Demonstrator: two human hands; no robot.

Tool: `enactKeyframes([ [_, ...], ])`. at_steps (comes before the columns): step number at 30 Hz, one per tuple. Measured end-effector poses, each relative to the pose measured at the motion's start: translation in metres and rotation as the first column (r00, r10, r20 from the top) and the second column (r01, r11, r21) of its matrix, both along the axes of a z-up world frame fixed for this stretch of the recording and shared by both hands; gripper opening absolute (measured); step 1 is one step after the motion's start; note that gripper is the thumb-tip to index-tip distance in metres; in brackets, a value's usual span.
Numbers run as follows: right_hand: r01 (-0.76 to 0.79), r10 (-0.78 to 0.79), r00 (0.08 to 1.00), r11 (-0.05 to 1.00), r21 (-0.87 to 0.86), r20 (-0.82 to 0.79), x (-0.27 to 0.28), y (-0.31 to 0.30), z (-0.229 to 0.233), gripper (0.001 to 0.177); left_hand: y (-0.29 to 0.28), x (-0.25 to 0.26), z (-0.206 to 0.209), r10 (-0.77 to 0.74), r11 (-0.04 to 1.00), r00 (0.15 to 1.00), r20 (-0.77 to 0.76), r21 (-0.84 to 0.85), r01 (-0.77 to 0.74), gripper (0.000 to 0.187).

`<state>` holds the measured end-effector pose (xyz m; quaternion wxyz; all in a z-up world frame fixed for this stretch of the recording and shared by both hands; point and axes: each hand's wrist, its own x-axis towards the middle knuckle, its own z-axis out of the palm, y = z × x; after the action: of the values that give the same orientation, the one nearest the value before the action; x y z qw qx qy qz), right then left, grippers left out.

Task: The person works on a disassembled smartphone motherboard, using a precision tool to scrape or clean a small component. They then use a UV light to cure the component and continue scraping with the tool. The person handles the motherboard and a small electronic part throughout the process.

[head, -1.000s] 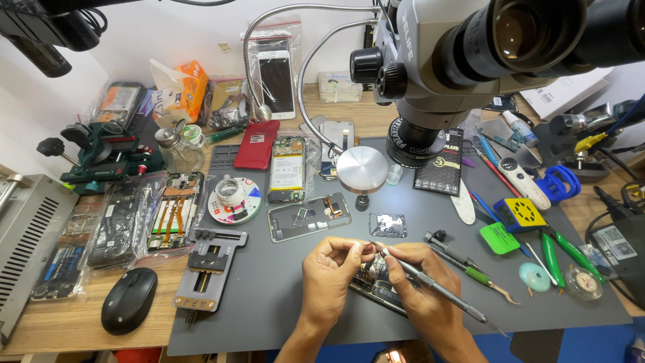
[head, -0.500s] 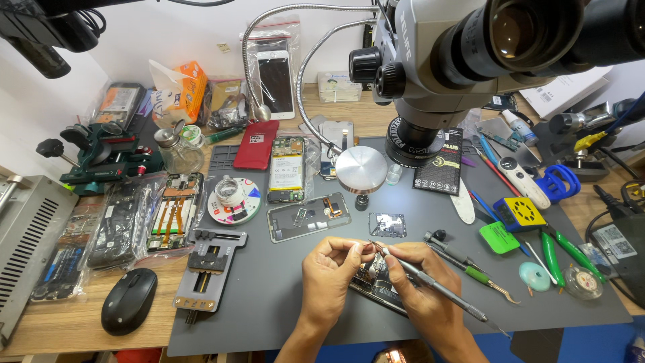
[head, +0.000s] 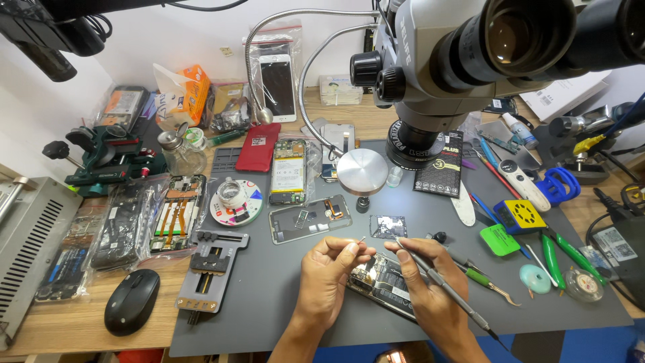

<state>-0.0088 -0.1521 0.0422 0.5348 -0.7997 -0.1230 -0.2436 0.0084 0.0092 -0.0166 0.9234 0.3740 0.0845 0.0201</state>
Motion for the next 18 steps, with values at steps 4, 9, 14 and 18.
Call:
enactKeyframes([
  [4, -0.008, 0.008, 1.000, 1.000, 0.010, -0.002, 0.000, -0.002, -0.001, 0.016, -0.002, 0.001, 0.001, 0.080, 0.996, 0.997, 0.007, 0.036, -0.080, 0.008],
  [9, 0.035, -0.035, 0.994, 0.999, -0.009, -0.106, 0.000, -0.005, -0.003, 0.019, -0.004, -0.002, 0.009, 0.178, 0.966, 0.984, -0.017, 0.195, -0.172, 0.012],
  [14, 0.028, -0.029, 0.995, 0.999, -0.017, -0.092, 0.000, -0.003, -0.004, 0.017, -0.005, 0.001, 0.005, 0.207, 0.944, 0.978, -0.016, 0.268, -0.195, 0.019],
  [18, 0.017, -0.021, 0.996, 0.999, -0.039, -0.088, 0.000, -0.002, -0.003, 0.017, -0.005, 0.000, 0.007, 0.207, 0.927, 0.978, -0.030, 0.326, -0.187, 0.013],
])
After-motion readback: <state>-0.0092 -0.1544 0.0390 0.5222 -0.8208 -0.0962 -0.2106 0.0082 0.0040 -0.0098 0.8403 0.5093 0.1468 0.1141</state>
